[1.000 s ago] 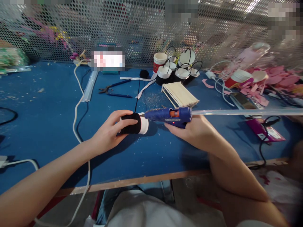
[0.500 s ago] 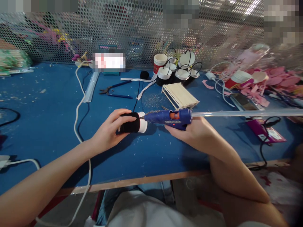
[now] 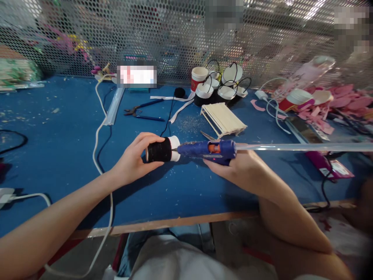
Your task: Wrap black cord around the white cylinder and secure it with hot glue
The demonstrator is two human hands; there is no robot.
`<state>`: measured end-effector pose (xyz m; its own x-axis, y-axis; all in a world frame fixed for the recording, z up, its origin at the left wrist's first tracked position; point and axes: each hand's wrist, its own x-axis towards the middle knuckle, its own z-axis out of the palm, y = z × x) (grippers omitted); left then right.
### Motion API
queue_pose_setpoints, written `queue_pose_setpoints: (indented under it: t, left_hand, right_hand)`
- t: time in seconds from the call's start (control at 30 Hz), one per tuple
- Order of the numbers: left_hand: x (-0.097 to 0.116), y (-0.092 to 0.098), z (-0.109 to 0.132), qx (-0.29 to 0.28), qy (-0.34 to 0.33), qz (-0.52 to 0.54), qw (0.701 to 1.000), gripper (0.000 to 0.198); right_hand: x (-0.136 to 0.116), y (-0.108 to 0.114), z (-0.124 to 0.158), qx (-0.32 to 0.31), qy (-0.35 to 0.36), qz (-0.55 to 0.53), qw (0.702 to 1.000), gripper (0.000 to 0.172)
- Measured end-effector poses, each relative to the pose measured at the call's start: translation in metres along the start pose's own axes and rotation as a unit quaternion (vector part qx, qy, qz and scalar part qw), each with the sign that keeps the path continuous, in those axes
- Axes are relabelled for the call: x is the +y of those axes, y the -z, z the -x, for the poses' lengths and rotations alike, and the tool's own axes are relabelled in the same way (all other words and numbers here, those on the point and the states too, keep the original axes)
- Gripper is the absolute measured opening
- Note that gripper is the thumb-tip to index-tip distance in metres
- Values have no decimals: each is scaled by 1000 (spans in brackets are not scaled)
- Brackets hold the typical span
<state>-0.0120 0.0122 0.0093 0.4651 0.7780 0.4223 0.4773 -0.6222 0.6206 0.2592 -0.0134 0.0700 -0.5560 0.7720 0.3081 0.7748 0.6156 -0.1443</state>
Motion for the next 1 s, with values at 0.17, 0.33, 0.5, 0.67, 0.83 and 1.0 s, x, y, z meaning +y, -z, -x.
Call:
queue_pose_setpoints:
  t: [0.17, 0.33, 0.5, 0.67, 0.83, 1.0]
  left_hand:
    - [-2, -1, 1, 6, 44, 10, 999, 51]
    - [-1, -2, 1, 4, 60, 26, 998, 51]
    - [-1, 0, 0, 11, 24, 13, 1000, 49]
    - [1, 0, 0, 11, 22, -2, 1000, 48]
    - [3, -1, 1, 2, 15, -12, 1000, 47]
    - [6, 0, 1, 2, 0, -35, 999, 47]
  right_hand:
    - [-5, 3, -4, -12, 68, 44, 997, 32]
    - [-9, 4, -8, -29, -37, -59, 997, 20]
    - [-5, 6, -13, -6, -193, -228, 954, 12]
    - [32, 8, -25, 93, -293, -206, 929, 25]
    - [88, -1, -44, 90, -366, 25, 926, 40]
    - [120, -18, -53, 37, -402, 58, 913, 45]
